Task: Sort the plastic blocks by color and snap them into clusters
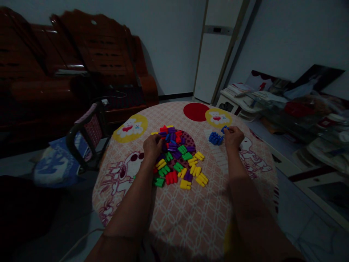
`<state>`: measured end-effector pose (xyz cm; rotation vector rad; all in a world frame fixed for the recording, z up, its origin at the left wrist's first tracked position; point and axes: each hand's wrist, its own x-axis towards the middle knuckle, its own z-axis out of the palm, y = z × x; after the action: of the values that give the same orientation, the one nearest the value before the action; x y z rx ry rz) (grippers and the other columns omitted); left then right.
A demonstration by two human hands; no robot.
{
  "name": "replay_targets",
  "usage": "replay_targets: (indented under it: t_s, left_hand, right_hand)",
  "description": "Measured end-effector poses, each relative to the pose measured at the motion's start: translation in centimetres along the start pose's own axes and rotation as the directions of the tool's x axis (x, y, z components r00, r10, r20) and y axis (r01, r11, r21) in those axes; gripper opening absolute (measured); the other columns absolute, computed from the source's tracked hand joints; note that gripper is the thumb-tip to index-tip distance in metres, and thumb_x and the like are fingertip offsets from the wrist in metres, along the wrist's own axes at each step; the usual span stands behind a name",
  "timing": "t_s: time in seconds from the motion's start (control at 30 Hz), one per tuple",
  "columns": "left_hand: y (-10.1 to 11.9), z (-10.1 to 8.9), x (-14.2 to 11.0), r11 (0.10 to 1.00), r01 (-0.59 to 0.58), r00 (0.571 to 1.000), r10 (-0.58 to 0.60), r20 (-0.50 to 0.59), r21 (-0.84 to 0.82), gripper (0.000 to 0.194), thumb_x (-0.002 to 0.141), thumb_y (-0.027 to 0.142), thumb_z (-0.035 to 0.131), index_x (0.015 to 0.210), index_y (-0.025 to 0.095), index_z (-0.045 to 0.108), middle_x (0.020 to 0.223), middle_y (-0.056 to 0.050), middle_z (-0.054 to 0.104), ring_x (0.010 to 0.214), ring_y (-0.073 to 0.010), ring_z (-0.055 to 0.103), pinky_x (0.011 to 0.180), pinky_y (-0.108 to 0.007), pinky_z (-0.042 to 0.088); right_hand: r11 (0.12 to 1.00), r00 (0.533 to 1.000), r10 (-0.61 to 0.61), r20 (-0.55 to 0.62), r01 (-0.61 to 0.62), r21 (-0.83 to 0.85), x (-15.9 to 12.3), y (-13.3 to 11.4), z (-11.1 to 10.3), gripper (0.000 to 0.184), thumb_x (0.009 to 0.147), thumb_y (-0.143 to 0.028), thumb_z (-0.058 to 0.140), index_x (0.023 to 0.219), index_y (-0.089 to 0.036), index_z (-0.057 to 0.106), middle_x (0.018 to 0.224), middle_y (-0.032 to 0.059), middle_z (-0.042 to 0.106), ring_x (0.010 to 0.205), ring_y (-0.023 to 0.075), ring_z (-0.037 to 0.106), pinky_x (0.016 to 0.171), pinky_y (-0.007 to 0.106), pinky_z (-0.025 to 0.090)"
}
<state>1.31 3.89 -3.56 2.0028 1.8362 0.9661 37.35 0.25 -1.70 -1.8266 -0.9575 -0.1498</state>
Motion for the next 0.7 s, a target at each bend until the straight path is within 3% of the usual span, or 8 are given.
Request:
replay_targets:
  t_s: [0.17, 0.27, 0.4, 0.53, 0.7]
  left_hand:
    - [0.2, 0.4, -0.1, 0.998, -0.058, 0.997, 0.057, 0.046, 0.025, 0.035, 0.087, 0.018, 0.048, 0.108, 0.017, 0.075, 0.116, -0.013, 0.076, 0.11, -0.0297, 0.069, 0.099, -0.042, 0.051]
    - [0.2, 0.5, -0.1, 0.999, -0.049, 0.995, 0.047, 0.091, 0.019, 0.038, 0.089, 0.015, 0.042, 0.109, 0.019, 0.074, 0.112, -0.01, 0.077, 0.109, -0.0276, 0.07, 0.098, -0.039, 0.051]
    - [0.3, 0.4, -0.2, 0.997, -0.074, 0.986, 0.073, 0.148, 0.005, 0.04, 0.091, 0.016, 0.04, 0.117, 0.021, 0.07, 0.113, -0.007, 0.077, 0.108, -0.0253, 0.07, 0.096, -0.037, 0.052]
    - [0.5, 0.5, -0.4, 0.985, -0.172, 0.969, 0.167, 0.182, 0.013, 0.042, 0.096, 0.019, 0.038, 0.127, 0.022, 0.067, 0.128, -0.008, 0.072, 0.117, -0.0255, 0.067, 0.102, -0.038, 0.05]
    - [0.8, 0.7, -0.4, 0.976, -0.21, 0.947, 0.187, 0.262, 0.062, 0.046, 0.092, 0.013, 0.039, 0.121, 0.022, 0.073, 0.131, -0.01, 0.071, 0.12, -0.0264, 0.066, 0.105, -0.039, 0.049]
  right_hand:
    - [0.989, 0.99, 0.05, 0.132, -0.031, -0.142, 0.6, 0.7, 1.3, 0.018, 0.071, -0.029, 0.066, 0.081, -0.017, 0.075, 0.085, 0.0118, 0.077, 0.079, 0.0256, 0.069, 0.074, 0.034, 0.05]
    - [0.983, 0.979, 0.054, 0.197, -0.017, -0.184, 0.5, 1.2, 1.3, 0.018, 0.073, -0.03, 0.063, 0.074, -0.017, 0.074, 0.081, 0.012, 0.076, 0.076, 0.025, 0.067, 0.071, 0.033, 0.047]
    - [0.973, 0.966, 0.003, 0.258, 0.057, -0.225, 0.2, 1.4, 0.8, 0.033, 0.083, -0.037, 0.052, 0.069, -0.016, 0.073, 0.073, 0.0129, 0.073, 0.07, 0.024, 0.062, 0.069, 0.034, 0.045]
    - [0.971, 0.98, -0.047, 0.193, 0.091, -0.222, -0.3, 0.6, -0.1, 0.035, 0.084, -0.034, 0.046, 0.078, -0.015, 0.075, 0.081, 0.0139, 0.074, 0.077, 0.0249, 0.063, 0.076, 0.035, 0.046]
    - [0.986, 0.978, -0.156, 0.136, 0.162, -0.033, -2.4, -2.1, -1.3, 0.034, 0.085, -0.037, 0.049, 0.09, -0.015, 0.076, 0.09, 0.0129, 0.076, 0.084, 0.0253, 0.066, 0.079, 0.035, 0.049]
